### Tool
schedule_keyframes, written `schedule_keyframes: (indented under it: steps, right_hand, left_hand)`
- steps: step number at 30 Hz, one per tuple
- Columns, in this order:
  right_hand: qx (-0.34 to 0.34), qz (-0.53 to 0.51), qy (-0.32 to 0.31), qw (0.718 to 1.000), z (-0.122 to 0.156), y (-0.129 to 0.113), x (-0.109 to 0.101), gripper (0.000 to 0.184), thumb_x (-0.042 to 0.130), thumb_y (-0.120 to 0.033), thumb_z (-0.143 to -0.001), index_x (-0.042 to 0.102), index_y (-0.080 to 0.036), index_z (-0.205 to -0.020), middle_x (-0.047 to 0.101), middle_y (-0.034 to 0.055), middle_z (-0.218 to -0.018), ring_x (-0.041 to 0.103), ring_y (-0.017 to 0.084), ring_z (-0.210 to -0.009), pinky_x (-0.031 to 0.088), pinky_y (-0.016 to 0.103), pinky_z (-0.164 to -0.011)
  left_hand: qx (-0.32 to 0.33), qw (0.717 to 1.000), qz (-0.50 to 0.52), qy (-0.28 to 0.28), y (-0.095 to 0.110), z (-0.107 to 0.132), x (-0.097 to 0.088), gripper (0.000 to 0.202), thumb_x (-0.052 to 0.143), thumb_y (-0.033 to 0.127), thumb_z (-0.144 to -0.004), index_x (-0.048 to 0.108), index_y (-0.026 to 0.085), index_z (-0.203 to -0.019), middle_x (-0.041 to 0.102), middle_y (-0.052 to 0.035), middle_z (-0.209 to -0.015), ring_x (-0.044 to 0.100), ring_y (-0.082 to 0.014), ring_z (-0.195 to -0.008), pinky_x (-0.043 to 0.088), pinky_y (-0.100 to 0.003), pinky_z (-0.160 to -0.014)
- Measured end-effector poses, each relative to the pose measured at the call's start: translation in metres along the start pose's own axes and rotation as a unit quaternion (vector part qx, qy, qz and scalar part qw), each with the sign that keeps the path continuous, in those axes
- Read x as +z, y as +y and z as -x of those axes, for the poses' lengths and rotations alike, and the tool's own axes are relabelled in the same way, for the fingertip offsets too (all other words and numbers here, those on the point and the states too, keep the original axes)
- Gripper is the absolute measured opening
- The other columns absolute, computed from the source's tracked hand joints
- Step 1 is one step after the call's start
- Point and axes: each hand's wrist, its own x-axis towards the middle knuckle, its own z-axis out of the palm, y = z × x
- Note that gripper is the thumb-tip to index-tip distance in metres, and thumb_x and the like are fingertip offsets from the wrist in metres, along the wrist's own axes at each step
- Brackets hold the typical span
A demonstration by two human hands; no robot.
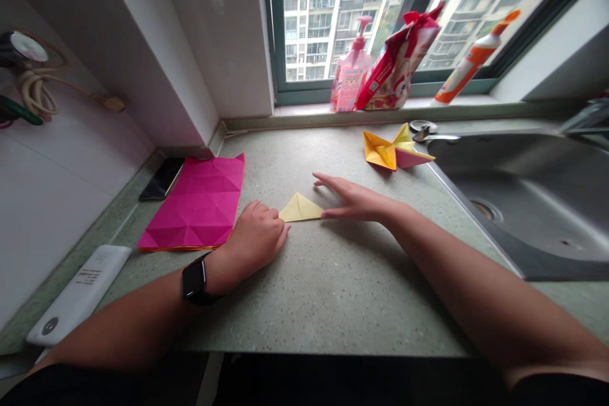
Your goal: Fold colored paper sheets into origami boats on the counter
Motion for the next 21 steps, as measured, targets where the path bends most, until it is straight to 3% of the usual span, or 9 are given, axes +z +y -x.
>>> schedule_keyframes:
  steps: [3,6,9,16,21]
  right_hand:
    - [-0.042,0.008,0.002,0.999,-0.003,-0.015,0.002,0.091,0.087,-0.046,-0.088,0.046,-0.031,-0.168,0.069,0.0124,-0.149,0.063,0.032,-0.14,0.052,0.051,-0.119]
    - [-0.085,0.068,0.001,0.994,-0.006,-0.026,0.01,0.053,0.086,-0.041,-0.09,0.073,-0.031,-0.14,0.075,0.0101,-0.136,0.071,0.03,-0.124,0.058,0.047,-0.107]
    - [-0.104,0.123,0.023,0.987,-0.008,-0.031,0.017,0.03,0.081,-0.034,-0.092,0.081,-0.029,-0.122,0.08,0.0087,-0.123,0.075,0.027,-0.108,0.059,0.044,-0.097]
    - [-0.075,0.134,0.054,0.987,-0.01,-0.038,0.023,0.02,0.071,-0.033,-0.098,0.083,-0.03,-0.114,0.083,0.0062,-0.11,0.075,0.026,-0.099,0.059,0.042,-0.088]
    - [-0.025,0.098,0.085,0.991,-0.01,-0.041,0.027,0.029,0.064,-0.037,-0.104,0.078,-0.029,-0.128,0.083,0.0089,-0.119,0.077,0.028,-0.107,0.061,0.044,-0.093]
  left_hand:
    - [0.008,1.0,-0.004,0.021,-0.004,-0.002,0.004,0.031,0.06,0.027,-0.107,0.075,0.016,-0.083,0.072,-0.01,-0.083,0.065,-0.0275,-0.084,0.047,-0.047,-0.091]
    - [0.003,0.999,0.001,0.037,-0.008,-0.004,0.009,0.024,0.062,0.03,-0.108,0.074,0.017,-0.091,0.073,-0.009,-0.088,0.065,-0.0277,-0.087,0.047,-0.046,-0.09]
    - [-0.009,0.998,0.024,0.049,-0.011,-0.005,0.014,0.018,0.066,0.034,-0.107,0.073,0.018,-0.102,0.074,-0.008,-0.096,0.066,-0.0276,-0.091,0.047,-0.043,-0.087]
    - [-0.03,0.996,0.062,0.052,-0.014,-0.008,0.017,0.019,0.07,0.037,-0.105,0.071,0.018,-0.104,0.074,-0.0083,-0.102,0.067,-0.0262,-0.094,0.047,-0.039,-0.084]
    - [-0.056,0.988,0.123,0.075,-0.018,-0.011,0.021,0.015,0.069,0.032,-0.103,0.071,0.019,-0.11,0.077,-0.0082,-0.104,0.07,-0.0267,-0.098,0.049,-0.038,-0.085]
